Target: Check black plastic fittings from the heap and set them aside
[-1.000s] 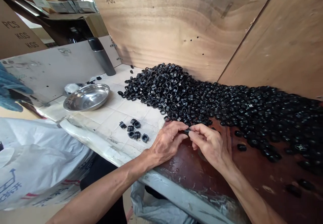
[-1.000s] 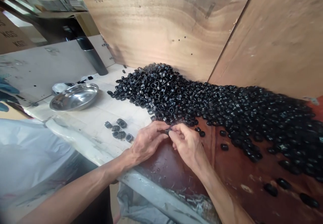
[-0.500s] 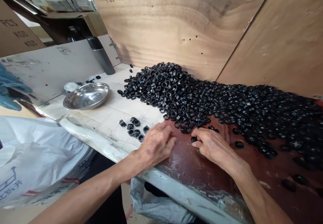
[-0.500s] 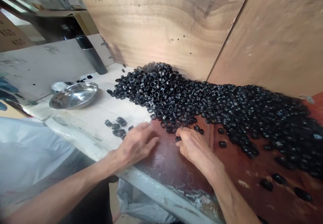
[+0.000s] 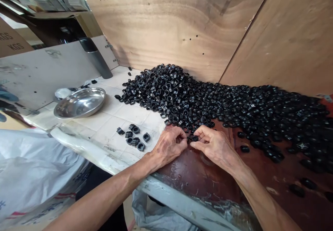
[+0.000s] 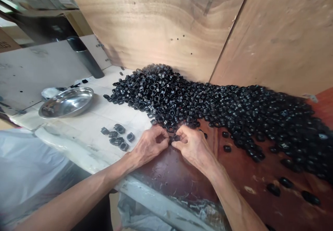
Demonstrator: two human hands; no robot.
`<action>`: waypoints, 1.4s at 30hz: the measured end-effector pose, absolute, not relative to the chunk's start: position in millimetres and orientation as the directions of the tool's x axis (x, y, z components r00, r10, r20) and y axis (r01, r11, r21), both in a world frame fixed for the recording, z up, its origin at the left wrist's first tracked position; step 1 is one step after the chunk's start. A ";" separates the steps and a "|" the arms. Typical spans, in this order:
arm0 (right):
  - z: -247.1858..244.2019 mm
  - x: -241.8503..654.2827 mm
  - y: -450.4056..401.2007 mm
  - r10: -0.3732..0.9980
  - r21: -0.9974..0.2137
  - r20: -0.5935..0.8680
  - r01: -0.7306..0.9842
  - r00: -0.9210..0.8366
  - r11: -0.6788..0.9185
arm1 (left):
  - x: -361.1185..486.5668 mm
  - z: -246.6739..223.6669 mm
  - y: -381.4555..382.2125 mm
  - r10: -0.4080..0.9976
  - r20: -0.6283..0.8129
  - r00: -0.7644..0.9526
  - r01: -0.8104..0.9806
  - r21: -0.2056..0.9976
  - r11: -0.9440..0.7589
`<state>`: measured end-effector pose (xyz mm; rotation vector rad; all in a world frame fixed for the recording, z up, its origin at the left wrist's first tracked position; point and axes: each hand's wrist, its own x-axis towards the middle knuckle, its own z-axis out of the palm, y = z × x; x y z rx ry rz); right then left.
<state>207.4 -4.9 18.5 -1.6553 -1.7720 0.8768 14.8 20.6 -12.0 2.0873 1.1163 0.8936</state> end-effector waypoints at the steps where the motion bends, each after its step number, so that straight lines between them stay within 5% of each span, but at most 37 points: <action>1: 19.3 207.5 -4.1 0.996 -0.764 -0.051 0.646 -0.076 0.010 | 14.9 -11.6 19.8 0.867 0.263 0.424 0.448 0.771 -0.453; 9: 17.8 214.6 0.3 0.975 -0.628 -0.212 0.774 -0.068 -0.083 | 14.0 -24.2 21.9 0.795 0.308 0.522 0.475 0.670 -0.571; 14: -0.9 217.7 1.7 0.986 -0.620 -0.093 0.783 -0.142 0.054 | 14.4 -22.4 22.1 0.791 0.298 0.534 0.453 0.689 -0.565; 21: 4.6 216.1 -0.2 0.993 -0.706 -0.010 0.704 -0.118 0.077 | 19.0 -16.4 21.7 0.953 -0.028 0.301 0.254 0.966 -0.051; 28: 14.7 204.0 -1.6 0.991 -0.871 0.088 0.475 -0.097 0.124 | 20.8 0.2 19.4 0.914 -0.205 0.349 -0.105 0.961 0.256; 33: 15.6 202.6 -0.4 0.972 -0.848 0.217 0.476 -0.094 0.235 | 16.6 3.9 19.7 0.898 -0.197 0.394 -0.265 0.911 0.316; 39: 14.2 200.8 -4.0 0.991 -0.912 0.131 0.390 -0.022 0.129 | 13.0 -3.2 23.0 0.901 -0.121 0.418 -0.346 0.895 0.281; 42: 16.3 201.6 -5.8 0.973 -0.869 0.220 0.439 -0.067 0.227 | 12.7 -2.9 23.3 0.897 -0.120 0.426 -0.357 0.888 0.288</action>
